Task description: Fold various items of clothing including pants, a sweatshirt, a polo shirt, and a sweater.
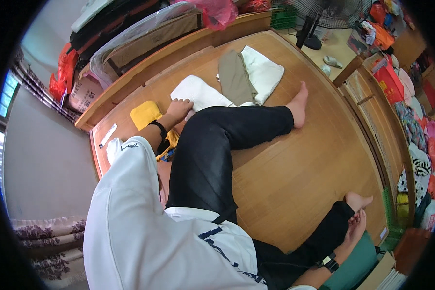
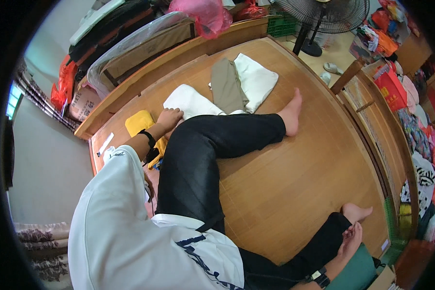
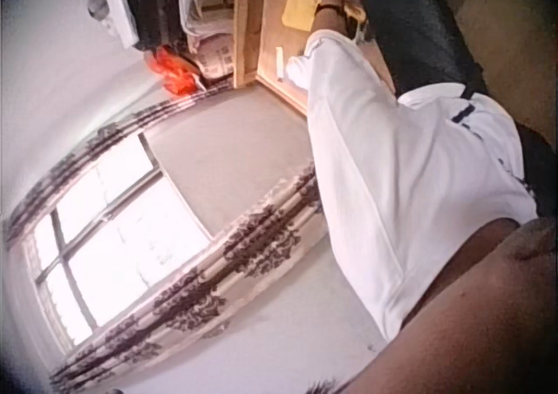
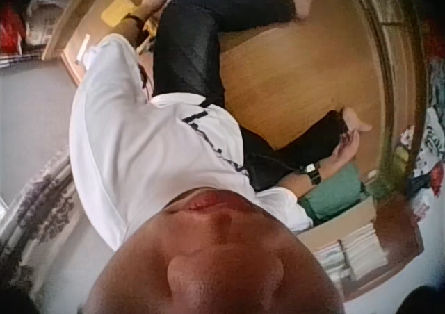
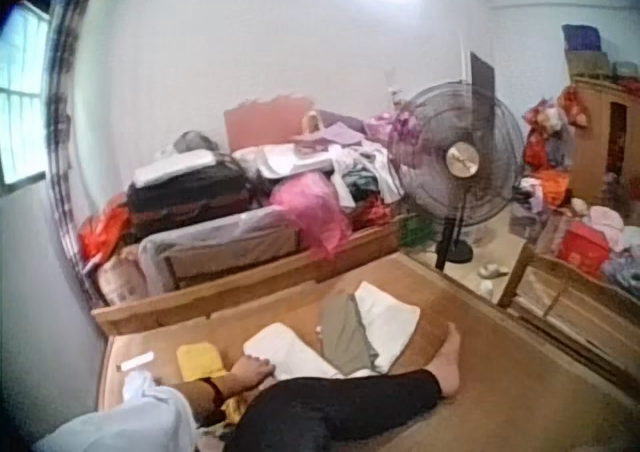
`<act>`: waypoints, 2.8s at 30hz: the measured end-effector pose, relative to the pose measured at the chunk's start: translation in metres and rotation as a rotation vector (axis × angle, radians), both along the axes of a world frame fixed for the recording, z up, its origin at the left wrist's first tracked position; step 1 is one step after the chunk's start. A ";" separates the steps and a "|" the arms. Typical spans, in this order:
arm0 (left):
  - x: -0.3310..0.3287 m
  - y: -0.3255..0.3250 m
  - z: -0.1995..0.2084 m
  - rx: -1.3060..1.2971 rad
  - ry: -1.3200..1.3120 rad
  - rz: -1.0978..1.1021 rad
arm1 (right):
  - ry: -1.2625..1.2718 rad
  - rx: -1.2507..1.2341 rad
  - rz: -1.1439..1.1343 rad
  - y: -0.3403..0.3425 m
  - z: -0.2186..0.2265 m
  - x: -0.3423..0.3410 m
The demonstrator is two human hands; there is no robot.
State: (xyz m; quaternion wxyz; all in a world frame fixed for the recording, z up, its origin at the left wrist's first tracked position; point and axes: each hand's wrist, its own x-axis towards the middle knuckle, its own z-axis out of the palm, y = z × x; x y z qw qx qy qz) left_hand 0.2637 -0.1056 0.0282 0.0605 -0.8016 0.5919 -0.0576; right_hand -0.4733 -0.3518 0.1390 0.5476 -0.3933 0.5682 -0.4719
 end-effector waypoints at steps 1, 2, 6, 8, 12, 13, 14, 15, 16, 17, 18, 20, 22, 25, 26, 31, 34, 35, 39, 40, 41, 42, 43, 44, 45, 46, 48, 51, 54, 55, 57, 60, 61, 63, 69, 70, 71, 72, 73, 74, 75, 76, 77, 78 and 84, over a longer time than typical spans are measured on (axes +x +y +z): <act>0.006 -0.006 0.007 0.001 -0.009 -0.014 | 0.004 0.007 0.025 0.001 0.001 0.002; 0.013 -0.012 0.016 -0.077 0.043 0.062 | 0.008 0.013 0.050 0.001 0.002 0.004; 0.021 -0.044 0.098 -0.439 0.119 0.196 | 0.015 0.023 0.030 0.001 0.009 0.009; 0.018 -0.065 0.152 -0.704 0.012 0.012 | -0.065 -0.016 0.048 -0.001 0.008 0.007; -0.030 -0.121 0.256 -0.902 0.015 -0.178 | -0.112 -0.021 0.109 0.009 0.018 0.018; -0.045 -0.135 0.279 -0.973 0.045 -0.235 | -0.094 -0.002 0.143 0.013 0.022 0.020; -0.068 -0.146 0.305 -0.977 0.060 -0.218 | -0.090 -0.007 0.231 0.014 0.022 0.018; -0.087 -0.153 0.326 -0.980 0.073 -0.198 | -0.103 -0.022 0.217 0.016 0.024 0.022; -0.098 -0.163 0.341 -1.042 0.125 -0.271 | -0.045 -0.013 0.247 0.020 0.027 0.029; -0.123 -0.169 0.357 -1.123 0.209 -0.320 | 0.016 -0.004 0.270 0.024 0.030 0.035; -0.138 -0.174 0.371 -1.145 0.253 -0.352 | 0.100 -0.080 0.321 0.027 0.030 0.041; -0.176 -0.183 0.402 -1.196 0.324 -0.483 | 0.141 -0.148 0.396 0.039 0.049 0.057; -0.217 -0.184 0.420 -1.203 0.455 -0.559 | 0.183 -0.304 0.434 0.051 0.053 0.077; -0.259 -0.183 0.419 -1.132 0.499 -0.521 | 0.299 -0.580 0.415 0.084 0.076 0.137; -0.281 -0.185 0.416 -1.105 0.562 -0.550 | 0.440 -0.778 0.340 0.093 0.084 0.148; -0.342 -0.178 0.403 -1.016 0.800 -0.671 | 0.568 -0.944 0.099 0.101 0.082 0.156; -0.372 -0.163 0.409 -0.932 0.947 -0.741 | 0.599 -0.920 0.166 0.102 0.077 0.149; -0.377 -0.160 0.410 -0.881 1.018 -0.766 | 0.428 -0.868 0.175 0.109 0.080 0.152; -0.399 -0.136 0.417 -0.629 1.294 -0.785 | -0.198 -0.551 0.434 0.122 0.065 0.167; -0.405 -0.131 0.419 -0.529 1.474 -0.728 | -0.326 -0.470 0.469 0.125 0.063 0.169; -0.409 -0.129 0.418 -0.529 1.478 -0.716 | -0.415 -0.412 0.473 0.125 0.062 0.169; -0.411 -0.126 0.420 -0.504 1.601 -0.643 | -0.494 -0.375 0.467 0.125 0.063 0.169; -0.414 -0.124 0.421 -0.478 1.721 -0.568 | -0.531 -0.374 0.436 0.125 0.066 0.169; -0.418 -0.120 0.422 -0.521 1.734 -0.498 | -0.559 -0.380 0.401 0.127 0.070 0.167; -0.416 -0.120 0.421 -0.527 1.735 -0.501 | -0.573 -0.402 0.370 0.131 0.076 0.164; -0.414 -0.123 0.419 -0.529 1.828 -0.436 | -0.575 -0.438 0.343 0.134 0.081 0.161; -0.407 -0.124 0.416 -0.502 1.969 -0.284 | -0.557 -0.543 0.351 0.145 0.088 0.153; -0.402 -0.122 0.420 -0.584 1.989 -0.320 | -0.423 -0.795 0.427 0.164 0.102 0.134; -0.395 -0.118 0.421 -0.602 2.044 -0.341 | -0.034 -1.049 0.322 0.171 0.127 0.142; -0.395 -0.114 0.422 -0.626 2.061 -0.312 | 0.111 -1.128 0.251 0.172 0.137 0.145; -0.390 -0.110 0.421 -0.609 2.018 -0.359 | 0.027 -0.829 0.246 0.167 0.121 0.150; -0.377 -0.107 0.414 -0.594 1.842 -0.441 | -0.261 -0.585 0.128 0.149 0.128 0.140; -0.372 -0.109 0.413 -0.589 1.834 -0.446 | -0.293 -0.600 0.057 0.142 0.132 0.137; -0.360 -0.117 0.411 -0.512 1.756 -0.491 | -0.434 -0.567 0.094 0.132 0.135 0.115; -0.372 -0.171 0.379 -0.292 1.610 -0.539 | -0.596 -0.493 0.487 0.159 0.152 0.060; -0.381 -0.185 0.368 -0.193 1.581 -0.512 | -0.599 -0.492 0.506 0.159 0.151 0.058; -0.394 -0.194 0.359 -0.157 1.474 -0.543 | -0.597 -0.495 0.504 0.158 0.148 0.060; -0.400 -0.207 0.349 -0.106 1.364 -0.609 | -0.602 -0.500 0.507 0.158 0.148 0.062; -0.404 -0.220 0.336 -0.056 1.254 -0.671 | -0.691 -0.502 0.460 0.155 0.143 0.071; -0.411 -0.227 0.323 -0.137 1.288 -0.720 | -0.677 -0.526 0.438 0.152 0.141 0.077; -0.422 -0.229 0.308 -0.210 1.328 -0.774 | -0.655 -0.546 0.406 0.148 0.138 0.080; -0.436 -0.225 0.305 -0.223 1.344 -0.836 | -0.629 -0.570 0.366 0.145 0.136 0.080; -0.449 -0.211 0.303 -0.176 1.456 -0.883 | -0.532 -0.630 0.335 0.139 0.128 0.079; -0.455 -0.190 0.302 -0.121 1.558 -0.910 | -0.398 -0.742 0.299 0.138 0.125 0.086; -0.474 -0.110 0.307 -0.248 0.974 -1.284 | 0.177 -0.923 0.265 0.149 0.140 0.097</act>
